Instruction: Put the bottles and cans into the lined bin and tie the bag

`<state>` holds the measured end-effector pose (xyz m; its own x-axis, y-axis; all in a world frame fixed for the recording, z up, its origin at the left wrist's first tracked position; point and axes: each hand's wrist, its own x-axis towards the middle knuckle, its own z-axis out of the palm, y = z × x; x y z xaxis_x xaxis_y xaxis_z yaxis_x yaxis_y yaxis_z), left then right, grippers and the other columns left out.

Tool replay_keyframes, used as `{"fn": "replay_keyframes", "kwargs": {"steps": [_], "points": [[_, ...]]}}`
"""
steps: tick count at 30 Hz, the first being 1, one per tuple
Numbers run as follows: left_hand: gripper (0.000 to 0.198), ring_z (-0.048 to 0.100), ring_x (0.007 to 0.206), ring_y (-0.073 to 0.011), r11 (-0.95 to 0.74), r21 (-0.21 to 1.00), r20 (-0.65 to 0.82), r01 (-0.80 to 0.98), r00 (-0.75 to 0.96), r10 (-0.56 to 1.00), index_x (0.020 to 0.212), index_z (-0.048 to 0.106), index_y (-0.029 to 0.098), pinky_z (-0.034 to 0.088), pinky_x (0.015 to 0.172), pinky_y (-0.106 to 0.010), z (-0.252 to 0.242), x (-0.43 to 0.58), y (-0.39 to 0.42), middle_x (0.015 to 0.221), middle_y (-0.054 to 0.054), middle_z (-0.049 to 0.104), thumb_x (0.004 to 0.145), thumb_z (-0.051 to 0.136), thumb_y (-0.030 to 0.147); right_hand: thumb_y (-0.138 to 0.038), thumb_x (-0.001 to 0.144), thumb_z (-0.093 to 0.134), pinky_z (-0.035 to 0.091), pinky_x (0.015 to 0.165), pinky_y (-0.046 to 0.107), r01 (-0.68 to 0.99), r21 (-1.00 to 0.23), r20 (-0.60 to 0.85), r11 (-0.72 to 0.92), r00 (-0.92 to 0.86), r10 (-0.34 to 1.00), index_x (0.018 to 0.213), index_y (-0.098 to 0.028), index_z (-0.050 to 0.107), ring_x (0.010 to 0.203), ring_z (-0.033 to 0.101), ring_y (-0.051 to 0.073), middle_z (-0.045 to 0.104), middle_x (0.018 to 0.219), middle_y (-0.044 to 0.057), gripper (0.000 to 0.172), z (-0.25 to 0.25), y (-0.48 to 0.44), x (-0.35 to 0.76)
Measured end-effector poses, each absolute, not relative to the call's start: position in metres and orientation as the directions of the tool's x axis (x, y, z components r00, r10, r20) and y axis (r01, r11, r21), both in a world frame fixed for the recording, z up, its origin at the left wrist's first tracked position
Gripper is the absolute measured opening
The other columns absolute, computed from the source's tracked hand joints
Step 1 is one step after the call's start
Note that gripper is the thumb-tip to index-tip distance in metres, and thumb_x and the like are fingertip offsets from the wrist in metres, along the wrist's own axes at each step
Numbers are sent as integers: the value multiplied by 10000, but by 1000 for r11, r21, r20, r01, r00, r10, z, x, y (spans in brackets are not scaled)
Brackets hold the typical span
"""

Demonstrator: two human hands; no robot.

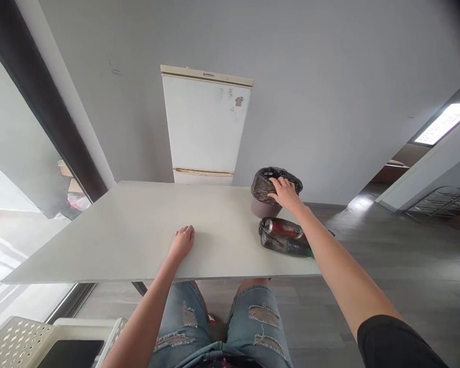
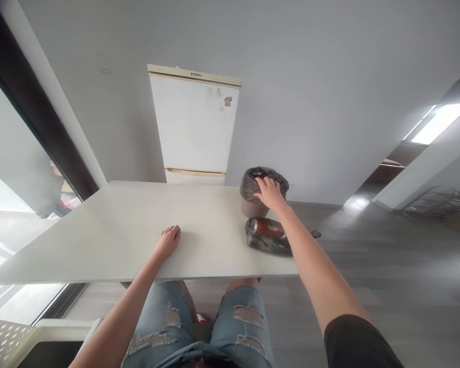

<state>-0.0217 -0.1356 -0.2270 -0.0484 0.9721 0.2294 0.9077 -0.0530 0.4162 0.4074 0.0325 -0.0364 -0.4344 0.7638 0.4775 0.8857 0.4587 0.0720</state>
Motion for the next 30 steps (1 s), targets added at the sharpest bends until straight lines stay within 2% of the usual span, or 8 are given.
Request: {"fn": "replay_keyframes", "kwargs": {"steps": [3, 6, 10, 13, 15, 19, 25, 30], "points": [[252, 622, 929, -259, -55, 416, 228, 908, -46, 972, 955, 553, 223, 400, 847, -382, -228, -23, -135, 968, -89, 688, 1060, 324, 225, -582, 1019, 474, 387, 1104, 591, 901, 15, 697, 434, -321, 642, 1552, -163, 418, 1323, 481, 420, 508, 1427, 247, 680, -31, 7, 416], [246, 621, 915, -253, -56, 420, 227, 906, -45, 973, 951, 559, 226, 402, 846, -376, -229, -23, -134, 953, -83, 686, 1054, 335, 217, -517, 1068, 357, 470, 1026, 507, 911, -109, 839, 398, -131, 528, 1329, -155, 593, 1222, 565, 361, 604, 1276, 228, 505, -38, -27, 436], [238, 629, 920, -252, -58, 423, 224, 904, -42, 974, 946, 563, 232, 407, 849, -368, -230, -23, -134, 936, -75, 682, 1050, 350, 221, -527, 1067, 323, 523, 782, 413, 946, -73, 565, 316, -222, 795, 913, -222, 680, 822, 663, 289, 694, 845, 133, 494, -66, -64, 482], [216, 636, 936, -255, -63, 415, 229, 908, -37, 973, 945, 557, 235, 406, 852, -365, -230, -23, -134, 960, -77, 688, 1044, 366, 219, -673, 961, 506, 555, 795, 432, 955, -111, 306, 276, -231, 923, 1160, -242, 691, 1032, 705, 359, 742, 1186, 176, 510, -86, -78, 521], [212, 637, 945, -258, -61, 410, 232, 910, -39, 972, 950, 553, 234, 402, 855, -368, -230, -24, -135, 980, -81, 694, 1044, 364, 212, -745, 829, 645, 579, 835, 478, 956, -173, 126, 238, -218, 968, 1369, -246, 622, 1177, 675, 426, 660, 1411, 204, 736, -99, -81, 541], [227, 636, 947, -261, -65, 408, 229, 911, -33, 973, 956, 553, 231, 403, 858, -369, -228, -23, -136, 980, -83, 696, 1049, 348, 208, -756, 804, 658, 604, 800, 480, 925, -341, -153, 167, -230, 961, 1480, -244, 546, 1128, 710, 429, 673, 1389, 215, 855, -125, -85, 543], [241, 639, 929, -256, -66, 410, 218, 910, -28, 975, 973, 567, 233, 401, 850, -370, -222, -20, -138, 943, -73, 699, 1055, 341, 219, -805, 874, 550, 573, 735, 447, 898, -407, 20, 167, -174, 985, 1223, -232, 624, 932, 732, 380, 743, 1070, 181, 674, -161, -92, 437], [264, 646, 902, -249, -112, 437, 236, 893, 6, 972, 986, 578, 239, 401, 854, -368, -216, -17, -142, 932, -63, 712, 1071, 328, 253, -747, 922, 536, 561, 911, 500, 726, -666, 104, 175, -142, 984, 1117, -236, 650, 1030, 715, 364, 737, 1051, 145, 559, -177, -65, 331]]}}
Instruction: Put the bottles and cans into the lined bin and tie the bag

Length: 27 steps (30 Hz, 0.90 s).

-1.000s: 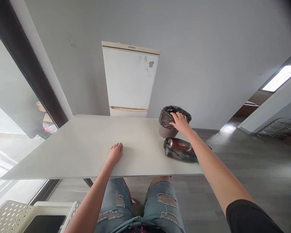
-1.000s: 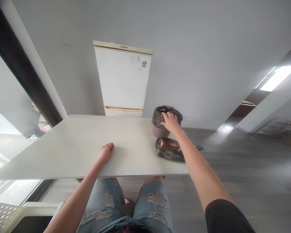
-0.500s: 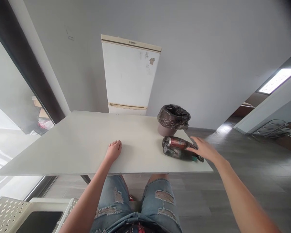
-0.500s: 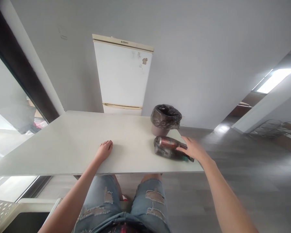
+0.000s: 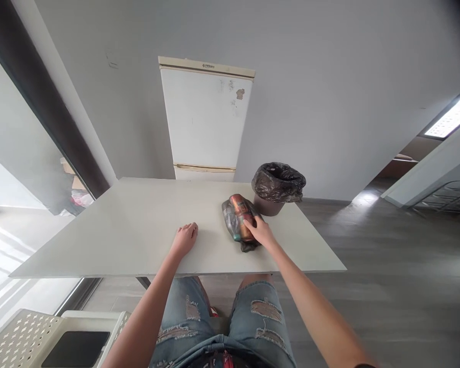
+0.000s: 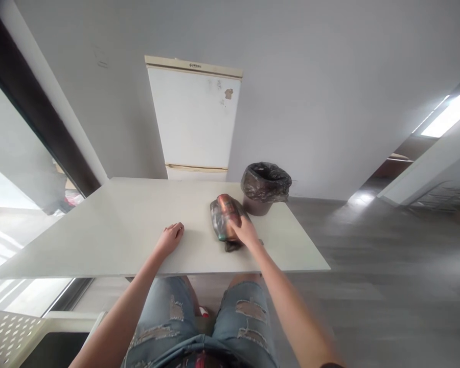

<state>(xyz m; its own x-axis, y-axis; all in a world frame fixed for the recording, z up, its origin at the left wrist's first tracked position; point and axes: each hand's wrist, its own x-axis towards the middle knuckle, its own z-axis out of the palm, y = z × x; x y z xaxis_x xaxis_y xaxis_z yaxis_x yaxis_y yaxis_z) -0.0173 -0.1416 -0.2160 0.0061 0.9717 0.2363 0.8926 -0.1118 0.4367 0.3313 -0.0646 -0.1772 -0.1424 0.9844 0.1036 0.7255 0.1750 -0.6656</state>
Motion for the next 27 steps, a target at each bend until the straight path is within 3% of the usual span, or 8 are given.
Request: {"fn": "replay_keyframes", "kwargs": {"steps": [4, 8, 10, 13, 18, 22, 27], "points": [[262, 655, 911, -248, -115, 428, 233, 896, 14, 972, 981, 585, 236, 405, 843, -365, -210, -14, -145, 941, -59, 713, 1069, 340, 268, -575, 962, 542, 577, 931, 427, 555, -764, 204, 328, -274, 940, 1193, -252, 648, 1027, 721, 272, 757, 1098, 85, 411, -188, -44, 281], [243, 658, 987, -247, -159, 431, 232, 888, 61, 971, 1080, 603, 239, 427, 871, -360, -210, -14, -146, 991, -61, 707, 1067, 363, 275, -348, 970, 470, 529, 1032, 424, 500, -715, 366, 489, -328, 871, 1311, -261, 603, 1182, 645, 257, 715, 1242, 81, 376, -203, -53, 263], [243, 656, 1006, -243, -191, 444, 240, 875, 89, 967, 1187, 595, 238, 443, 894, -360, -210, -15, -146, 998, -56, 694, 1060, 391, 273, -243, 939, 432, 468, 1086, 497, 533, -664, 439, 525, -290, 850, 1236, -230, 632, 1232, 577, 306, 682, 1244, 124, 358, -209, -62, 263], [311, 647, 996, -239, -252, 443, 280, 861, 134, 951, 1334, 560, 237, 464, 909, -369, -210, -11, -144, 996, -51, 679, 1072, 408, 308, -144, 857, 461, 442, 1044, 527, 577, -588, 496, 566, -296, 816, 1080, -211, 665, 1152, 544, 338, 675, 1136, 138, 310, -214, -70, 265], [293, 625, 1048, -251, -291, 383, 419, 877, 116, 901, 1304, 607, 242, 488, 928, -390, -212, 17, -139, 1095, -80, 667, 1081, 438, 327, -66, 747, 562, 432, 971, 464, 562, -473, 495, 678, -468, 732, 1032, -196, 692, 1102, 553, 318, 703, 1057, 110, 339, -219, -68, 263], [314, 606, 1122, -305, -279, 262, 487, 924, 123, 865, 1294, 644, 249, 491, 924, -439, -219, 40, -136, 1248, -121, 628, 992, 644, 334, -97, 895, 556, 433, 935, 428, 508, -440, 494, 741, -552, 671, 1022, -208, 700, 1029, 573, 276, 718, 1002, 86, 222, -223, -65, 263], [213, 631, 1051, -284, -330, 253, 470, 909, 183, 863, 1181, 693, 248, 501, 892, -430, -225, 43, -135, 1180, -111, 649, 971, 681, 279, -156, 1009, 521, 472, 960, 398, 426, -442, 524, 790, -592, 612, 1080, -229, 668, 1069, 602, 247, 709, 1087, 74, 180, -222, -68, 265]]}}
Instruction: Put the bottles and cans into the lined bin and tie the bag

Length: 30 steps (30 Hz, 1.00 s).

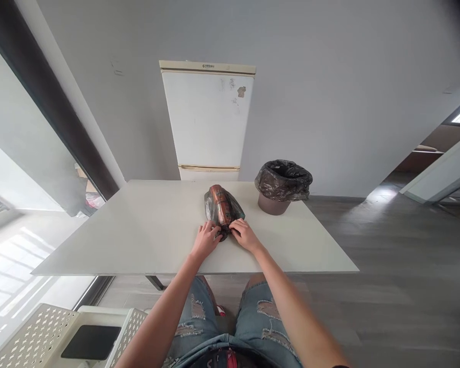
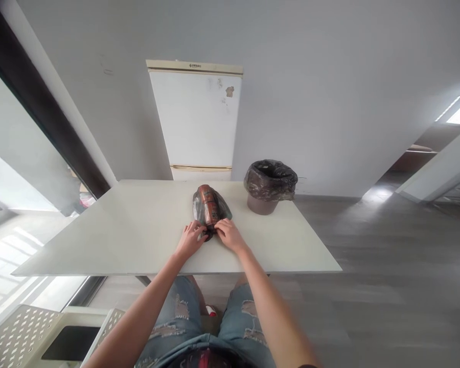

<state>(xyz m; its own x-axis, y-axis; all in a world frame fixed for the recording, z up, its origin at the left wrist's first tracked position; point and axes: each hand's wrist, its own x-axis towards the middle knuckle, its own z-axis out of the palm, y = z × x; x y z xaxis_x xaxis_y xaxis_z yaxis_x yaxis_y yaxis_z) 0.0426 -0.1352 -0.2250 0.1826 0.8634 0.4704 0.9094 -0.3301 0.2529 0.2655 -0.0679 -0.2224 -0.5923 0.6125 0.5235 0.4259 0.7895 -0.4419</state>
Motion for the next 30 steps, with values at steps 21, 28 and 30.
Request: {"fn": "replay_keyframes", "kwargs": {"steps": [21, 28, 30], "points": [[279, 609, 829, -214, -499, 366, 704, 785, 117, 700, 1166, 648, 221, 465, 803, -355, -214, 34, -147, 913, -60, 713, 1073, 393, 161, -339, 1078, 421, 506, 742, 311, 273, -738, 511, 617, -369, 776, 1130, -247, 626, 740, 640, 192, 691, 871, 20, 231, -221, -68, 271], [202, 546, 631, -197, -450, 474, 715, 757, -33, 699, 1123, 669, 251, 480, 797, -371, -220, 31, -153, 587, 35, 610, 1052, 479, 249, -501, 965, 660, 543, 689, 324, 64, -879, 448, 472, -226, 865, 950, -243, 611, 685, 622, 190, 635, 773, 8, 263, -212, -75, 277], [192, 560, 641, -185, -454, 449, 739, 770, -34, 673, 1116, 676, 251, 472, 816, -377, -219, 32, -151, 637, 28, 642, 1042, 501, 225, -504, 927, 713, 555, 700, 334, -86, -920, 391, 382, -265, 881, 922, -247, 607, 688, 625, 190, 623, 769, 0, 278, -209, -76, 279]]}}
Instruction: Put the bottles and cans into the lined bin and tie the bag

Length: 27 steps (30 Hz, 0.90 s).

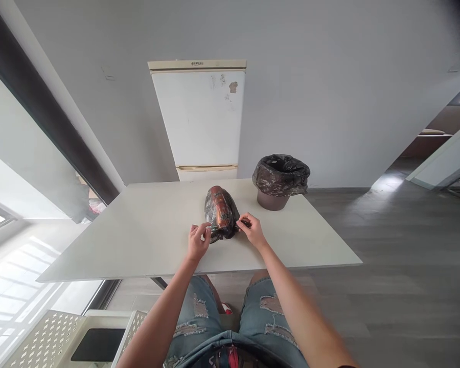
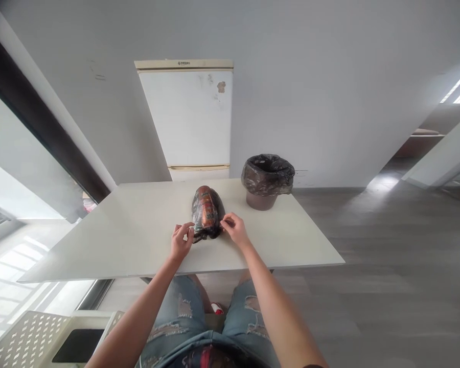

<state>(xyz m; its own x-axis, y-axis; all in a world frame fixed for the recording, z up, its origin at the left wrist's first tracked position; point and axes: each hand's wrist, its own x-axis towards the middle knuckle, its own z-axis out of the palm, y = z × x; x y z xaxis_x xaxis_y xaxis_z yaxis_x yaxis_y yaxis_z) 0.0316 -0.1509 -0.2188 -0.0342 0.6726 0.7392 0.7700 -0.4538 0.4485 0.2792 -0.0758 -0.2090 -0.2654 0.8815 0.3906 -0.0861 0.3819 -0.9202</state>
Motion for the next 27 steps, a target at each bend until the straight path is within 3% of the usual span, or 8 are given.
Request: {"fn": "replay_keyframes", "kwargs": {"steps": [3, 6, 8, 11, 17, 23, 27], "points": [[214, 631, 815, -199, -445, 390, 775, 806, -27, 631, 1130, 710, 259, 473, 871, -394, -216, 33, -146, 937, -44, 739, 1013, 547, 184, -523, 929, 699, 569, 842, 385, -260, -930, 343, 260, -358, 869, 1024, -253, 625, 801, 700, 218, 690, 870, 18, 296, -205, -76, 281], [292, 641, 949, -217, -445, 318, 764, 837, 51, 643, 1219, 729, 286, 479, 901, -405, -215, 33, -141, 1216, -94, 703, 987, 593, 172, -549, 977, 605, 531, 981, 446, -288, -937, 320, 200, -470, 823, 1149, -244, 632, 965, 738, 263, 763, 969, 67, 351, -202, -78, 282], [272, 648, 978, -224, -482, 268, 722, 834, 158, 673, 1208, 739, 296, 473, 907, -406, -217, 33, -139, 1196, -85, 716, 991, 614, 190, -523, 966, 628, 520, 1005, 462, -241, -950, 304, 199, -567, 766, 1143, -228, 650, 1008, 735, 275, 782, 992, 92, 345, -199, -80, 284], [176, 652, 933, -219, -516, 239, 665, 823, 249, 704, 1035, 747, 275, 461, 899, -404, -219, 33, -137, 1013, -55, 747, 1020, 585, 206, -472, 933, 680, 540, 983, 462, -167, -956, 289, 239, -661, 693, 1055, -214, 682, 988, 730, 273, 776, 1002, 102, 285, -198, -82, 284], [276, 620, 913, -236, -426, 298, 608, 854, 173, 774, 1035, 665, 236, 470, 850, -386, -217, 36, -138, 988, -70, 689, 1012, 429, 94, -385, 912, 641, 564, 904, 396, 7, -891, 388, 454, -508, 769, 939, -209, 685, 924, 698, 240, 731, 946, 75, 183, -208, -76, 278], [181, 623, 1057, -285, -466, 255, 601, 847, 239, 763, 1153, 660, 259, 451, 911, -424, -216, 36, -139, 1157, -92, 707, 972, 669, 253, -266, 802, 669, 528, 844, 360, 154, -859, 419, 488, -334, 844, 875, -199, 665, 889, 647, 237, 710, 926, 71, 99, -220, -65, 275], [191, 625, 1004, -270, -453, 242, 604, 858, 232, 762, 1155, 678, 262, 442, 908, -416, -221, 33, -137, 1061, -69, 727, 975, 653, 202, -279, 808, 700, 534, 799, 333, 167, -857, 383, 487, -425, 820, 904, -199, 715, 857, 680, 227, 747, 898, 44, 126, -220, -66, 275]]}}
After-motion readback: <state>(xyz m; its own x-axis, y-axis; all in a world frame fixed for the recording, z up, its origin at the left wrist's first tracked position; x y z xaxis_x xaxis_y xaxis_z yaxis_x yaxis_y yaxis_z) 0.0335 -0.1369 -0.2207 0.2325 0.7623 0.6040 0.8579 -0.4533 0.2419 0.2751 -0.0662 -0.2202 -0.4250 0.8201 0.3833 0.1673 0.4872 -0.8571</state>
